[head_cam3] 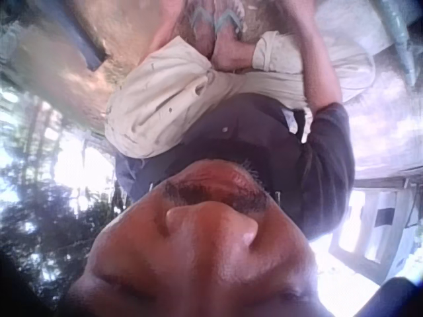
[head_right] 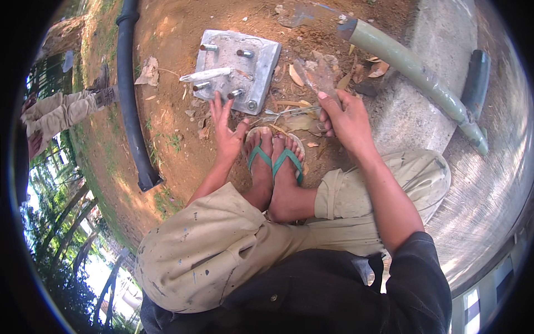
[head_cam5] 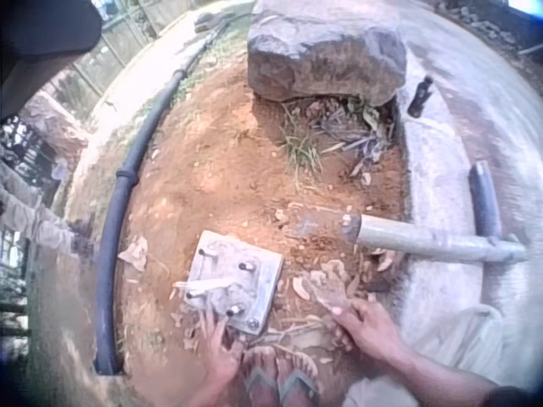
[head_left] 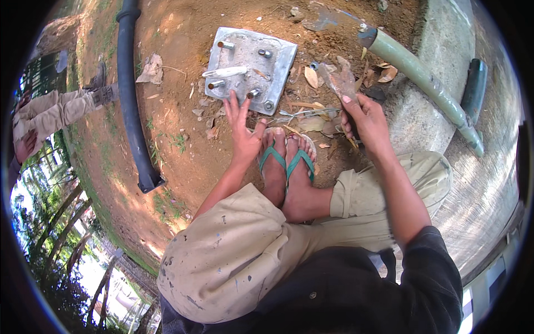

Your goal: The person, sitting on the ground, uses an open-end wrench to scrape dirt and debris off a metal baseplate and around the bolts attached to it.

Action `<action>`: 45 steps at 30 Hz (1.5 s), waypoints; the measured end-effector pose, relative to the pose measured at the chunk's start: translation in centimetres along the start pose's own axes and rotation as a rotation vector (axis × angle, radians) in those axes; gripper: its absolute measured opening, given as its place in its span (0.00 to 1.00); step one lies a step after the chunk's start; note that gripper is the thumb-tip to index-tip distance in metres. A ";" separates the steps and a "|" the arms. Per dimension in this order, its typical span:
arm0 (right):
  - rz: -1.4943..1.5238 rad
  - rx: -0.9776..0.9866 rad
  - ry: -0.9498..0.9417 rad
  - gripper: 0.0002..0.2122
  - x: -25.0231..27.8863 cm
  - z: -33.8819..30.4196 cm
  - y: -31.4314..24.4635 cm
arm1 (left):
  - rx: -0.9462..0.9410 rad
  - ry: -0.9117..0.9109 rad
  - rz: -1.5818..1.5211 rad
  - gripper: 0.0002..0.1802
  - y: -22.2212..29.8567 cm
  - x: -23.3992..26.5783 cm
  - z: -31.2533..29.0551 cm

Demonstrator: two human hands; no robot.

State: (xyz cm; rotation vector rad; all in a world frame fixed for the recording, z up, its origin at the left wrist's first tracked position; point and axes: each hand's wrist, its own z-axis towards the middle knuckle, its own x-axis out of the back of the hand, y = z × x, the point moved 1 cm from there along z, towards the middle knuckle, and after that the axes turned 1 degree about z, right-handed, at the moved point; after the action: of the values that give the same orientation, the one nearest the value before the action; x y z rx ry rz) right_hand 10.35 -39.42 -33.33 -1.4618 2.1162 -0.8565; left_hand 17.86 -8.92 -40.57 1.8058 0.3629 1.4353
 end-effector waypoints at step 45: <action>-0.765 0.166 0.083 0.24 -0.5 0.7 1.0 | -0.523 -0.040 0.625 0.23 3.8 -4.5 1.0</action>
State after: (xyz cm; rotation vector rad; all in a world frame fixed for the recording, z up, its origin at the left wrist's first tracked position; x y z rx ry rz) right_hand 10.32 -38.87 -34.52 -2.1978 1.4584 -1.3283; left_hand 16.41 -14.71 -40.96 1.5576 -0.6058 1.6938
